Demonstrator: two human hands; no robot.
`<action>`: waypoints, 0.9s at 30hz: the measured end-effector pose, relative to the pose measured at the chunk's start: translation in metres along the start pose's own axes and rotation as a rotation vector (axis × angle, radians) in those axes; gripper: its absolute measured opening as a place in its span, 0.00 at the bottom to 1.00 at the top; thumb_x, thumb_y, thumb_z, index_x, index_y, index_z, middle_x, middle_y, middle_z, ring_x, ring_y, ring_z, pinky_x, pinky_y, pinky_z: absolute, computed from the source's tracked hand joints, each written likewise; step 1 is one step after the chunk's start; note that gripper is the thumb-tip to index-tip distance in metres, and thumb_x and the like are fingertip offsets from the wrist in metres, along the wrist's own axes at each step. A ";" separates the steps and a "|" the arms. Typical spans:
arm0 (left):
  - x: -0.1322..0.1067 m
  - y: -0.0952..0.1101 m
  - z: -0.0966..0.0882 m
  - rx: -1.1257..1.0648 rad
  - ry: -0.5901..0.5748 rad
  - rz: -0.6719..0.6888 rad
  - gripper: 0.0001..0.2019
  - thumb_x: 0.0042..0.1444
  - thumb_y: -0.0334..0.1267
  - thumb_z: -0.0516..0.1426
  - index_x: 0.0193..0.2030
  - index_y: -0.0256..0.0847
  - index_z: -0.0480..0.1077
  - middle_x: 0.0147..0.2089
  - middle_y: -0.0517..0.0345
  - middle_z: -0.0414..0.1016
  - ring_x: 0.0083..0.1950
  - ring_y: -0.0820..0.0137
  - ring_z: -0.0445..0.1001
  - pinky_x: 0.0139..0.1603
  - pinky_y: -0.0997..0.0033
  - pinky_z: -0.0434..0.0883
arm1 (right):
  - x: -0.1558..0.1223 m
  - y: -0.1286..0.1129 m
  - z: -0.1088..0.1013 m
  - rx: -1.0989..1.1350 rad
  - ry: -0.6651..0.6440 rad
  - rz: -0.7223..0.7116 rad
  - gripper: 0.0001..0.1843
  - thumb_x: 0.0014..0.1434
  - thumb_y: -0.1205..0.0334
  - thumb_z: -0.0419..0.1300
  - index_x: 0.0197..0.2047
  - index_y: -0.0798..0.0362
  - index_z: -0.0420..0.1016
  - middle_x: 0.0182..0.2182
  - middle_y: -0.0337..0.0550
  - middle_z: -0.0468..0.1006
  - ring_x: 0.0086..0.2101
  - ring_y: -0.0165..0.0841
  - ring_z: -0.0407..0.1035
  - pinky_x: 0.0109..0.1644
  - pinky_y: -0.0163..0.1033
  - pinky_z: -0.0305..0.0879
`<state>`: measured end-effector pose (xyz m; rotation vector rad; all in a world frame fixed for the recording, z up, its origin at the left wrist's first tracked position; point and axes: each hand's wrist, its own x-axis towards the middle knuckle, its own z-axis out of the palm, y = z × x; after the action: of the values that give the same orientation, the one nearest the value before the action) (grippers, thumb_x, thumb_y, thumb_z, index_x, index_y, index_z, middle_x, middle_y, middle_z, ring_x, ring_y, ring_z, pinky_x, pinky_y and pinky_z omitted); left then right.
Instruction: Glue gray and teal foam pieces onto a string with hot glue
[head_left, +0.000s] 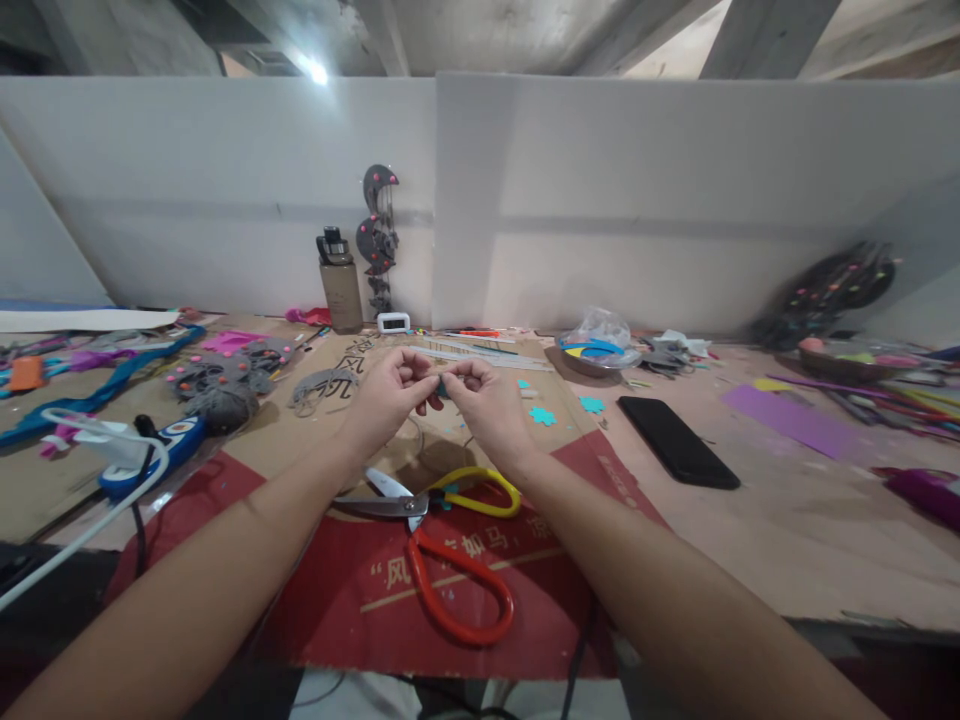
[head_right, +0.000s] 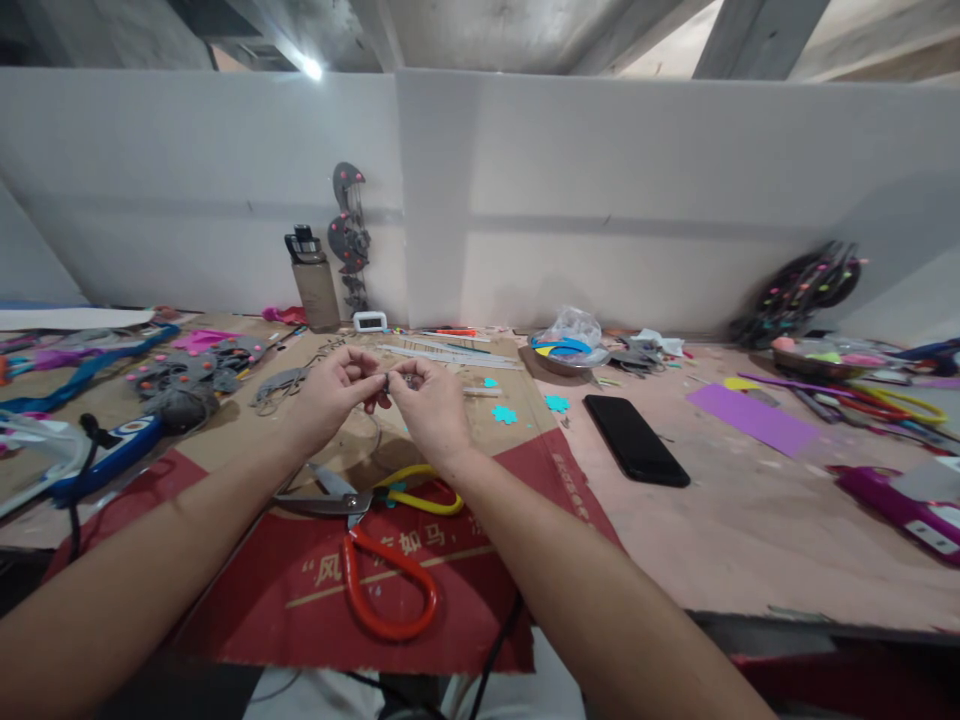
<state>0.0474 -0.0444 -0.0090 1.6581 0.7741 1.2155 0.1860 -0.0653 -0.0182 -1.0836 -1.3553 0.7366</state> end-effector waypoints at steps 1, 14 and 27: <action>0.001 -0.001 0.000 -0.033 -0.021 -0.012 0.11 0.50 0.38 0.60 0.37 0.37 0.64 0.26 0.60 0.70 0.27 0.73 0.72 0.26 0.74 0.66 | 0.000 0.000 0.000 0.030 -0.016 0.007 0.09 0.51 0.57 0.57 0.29 0.55 0.71 0.24 0.39 0.74 0.26 0.28 0.66 0.30 0.32 0.60; 0.009 -0.010 -0.019 -0.361 -0.369 -0.245 0.19 0.45 0.39 0.60 0.47 0.38 0.70 0.43 0.50 0.73 0.38 0.69 0.72 0.33 0.73 0.65 | -0.003 -0.008 -0.002 0.181 -0.026 0.168 0.11 0.47 0.56 0.57 0.29 0.55 0.69 0.20 0.36 0.70 0.22 0.25 0.62 0.26 0.30 0.56; 0.009 -0.008 -0.014 0.116 -0.059 -0.098 0.16 0.45 0.47 0.62 0.37 0.37 0.76 0.25 0.58 0.73 0.26 0.75 0.66 0.26 0.76 0.61 | 0.000 -0.001 -0.006 -0.036 -0.039 0.051 0.11 0.50 0.54 0.57 0.28 0.54 0.69 0.19 0.35 0.66 0.21 0.24 0.56 0.23 0.31 0.50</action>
<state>0.0376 -0.0292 -0.0112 1.7207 0.8926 1.0658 0.1920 -0.0668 -0.0169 -1.1407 -1.3834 0.7768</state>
